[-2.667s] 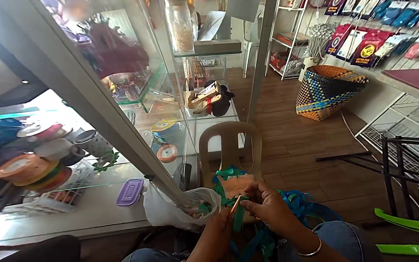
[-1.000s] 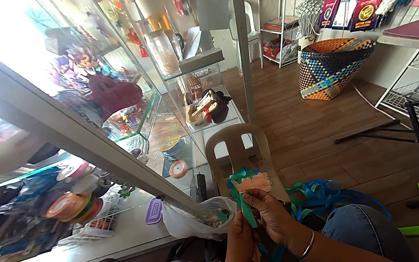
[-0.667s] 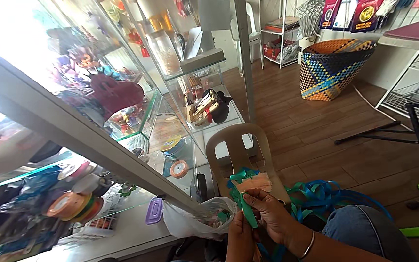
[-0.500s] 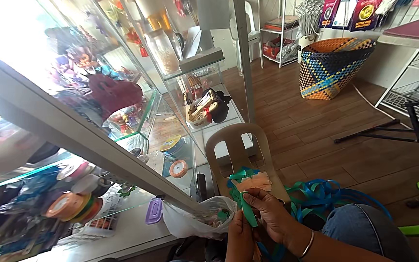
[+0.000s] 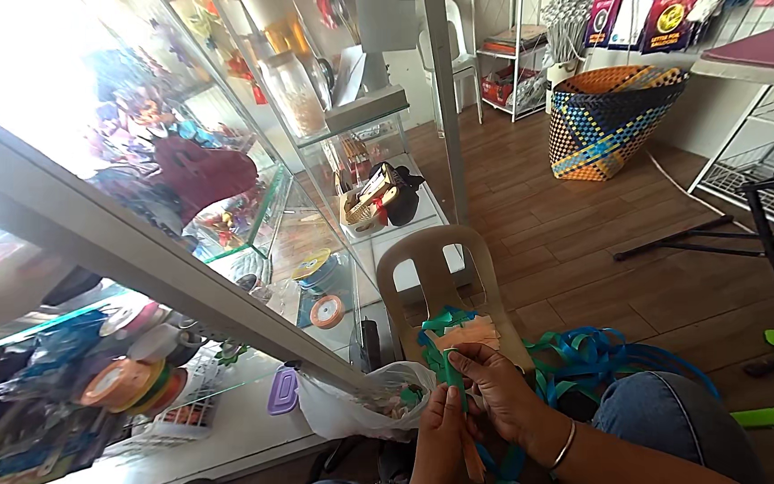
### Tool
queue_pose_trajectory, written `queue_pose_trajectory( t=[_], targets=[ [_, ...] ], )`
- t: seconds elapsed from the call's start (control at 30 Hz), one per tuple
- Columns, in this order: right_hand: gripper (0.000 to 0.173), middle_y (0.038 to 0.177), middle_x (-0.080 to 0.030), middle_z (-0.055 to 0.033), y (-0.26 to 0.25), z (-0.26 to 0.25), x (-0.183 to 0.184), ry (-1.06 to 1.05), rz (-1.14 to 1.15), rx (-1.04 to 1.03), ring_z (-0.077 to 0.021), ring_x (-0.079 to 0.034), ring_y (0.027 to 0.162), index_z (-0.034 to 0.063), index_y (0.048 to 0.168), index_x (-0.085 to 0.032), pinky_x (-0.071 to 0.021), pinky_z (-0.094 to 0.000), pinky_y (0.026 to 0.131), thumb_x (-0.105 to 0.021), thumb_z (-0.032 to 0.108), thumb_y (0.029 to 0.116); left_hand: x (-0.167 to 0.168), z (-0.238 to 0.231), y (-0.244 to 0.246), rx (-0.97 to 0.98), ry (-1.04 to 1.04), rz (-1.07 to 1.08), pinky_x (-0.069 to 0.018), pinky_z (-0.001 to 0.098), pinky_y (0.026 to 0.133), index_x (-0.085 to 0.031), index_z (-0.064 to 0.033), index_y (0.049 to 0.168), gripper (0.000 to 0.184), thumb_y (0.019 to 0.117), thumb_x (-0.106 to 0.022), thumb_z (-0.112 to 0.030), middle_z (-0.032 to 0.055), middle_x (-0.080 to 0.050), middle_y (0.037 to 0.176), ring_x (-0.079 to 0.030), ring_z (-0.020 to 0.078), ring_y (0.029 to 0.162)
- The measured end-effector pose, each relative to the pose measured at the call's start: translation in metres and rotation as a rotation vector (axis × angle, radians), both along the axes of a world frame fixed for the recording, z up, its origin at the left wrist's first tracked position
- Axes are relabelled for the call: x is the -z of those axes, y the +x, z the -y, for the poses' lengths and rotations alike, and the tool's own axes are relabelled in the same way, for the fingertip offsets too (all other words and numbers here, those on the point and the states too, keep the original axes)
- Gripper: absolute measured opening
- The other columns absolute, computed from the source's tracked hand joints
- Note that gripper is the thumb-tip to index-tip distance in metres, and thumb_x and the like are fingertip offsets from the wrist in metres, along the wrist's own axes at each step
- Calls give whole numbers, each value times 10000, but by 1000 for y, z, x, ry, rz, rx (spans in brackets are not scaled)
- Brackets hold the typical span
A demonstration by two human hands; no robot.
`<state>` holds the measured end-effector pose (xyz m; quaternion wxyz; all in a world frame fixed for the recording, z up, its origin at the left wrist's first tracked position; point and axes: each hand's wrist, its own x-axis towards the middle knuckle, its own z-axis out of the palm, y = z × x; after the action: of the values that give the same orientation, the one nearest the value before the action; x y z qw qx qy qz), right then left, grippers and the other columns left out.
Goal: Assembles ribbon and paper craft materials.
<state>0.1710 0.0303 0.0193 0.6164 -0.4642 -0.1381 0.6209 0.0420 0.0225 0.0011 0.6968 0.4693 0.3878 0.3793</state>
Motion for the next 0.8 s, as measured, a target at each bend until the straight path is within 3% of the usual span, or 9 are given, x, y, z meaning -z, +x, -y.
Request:
queue_pose_trajectory(
  t=[0.3, 0.47, 0.63, 0.8],
  targets=[
    [132, 934, -703, -48, 1, 2, 1, 23, 59, -38, -79, -656, 784, 23, 1070, -663, -521, -196, 671, -707, 64, 953, -5, 0, 0, -39, -33, -89, -543, 210, 565, -576, -3, 1124, 265, 1104, -326, -92, -21, -590, 728, -568, 47, 559],
    [250, 1035, -701, -38, 18, 5, 4, 67, 174, -181, -80, -652, 948, 28, 1159, -650, -519, -223, 809, -737, 99, 936, -4, -1, -4, -44, -18, -134, -535, 200, 546, -577, 7, 1132, 258, 1102, -337, -84, -26, -575, 715, -556, 41, 542],
    [213, 999, -701, -18, 38, 7, 4, 59, 205, -292, -59, -647, 889, 43, 1135, -669, -511, -199, 760, -728, 128, 949, -2, -1, -4, 37, 33, -198, -534, 196, 556, -583, -5, 1136, 251, 1101, -352, -96, -32, -577, 730, -560, 37, 557],
    [74, 876, -697, -27, 45, 5, 4, 83, 257, -263, -64, -647, 780, 19, 992, -697, -529, -194, 717, -727, 57, 936, 0, -1, -1, 118, 45, -212, -546, 208, 574, -586, -3, 1149, 249, 1099, -361, -99, -30, -588, 740, -577, 46, 574]
  ],
)
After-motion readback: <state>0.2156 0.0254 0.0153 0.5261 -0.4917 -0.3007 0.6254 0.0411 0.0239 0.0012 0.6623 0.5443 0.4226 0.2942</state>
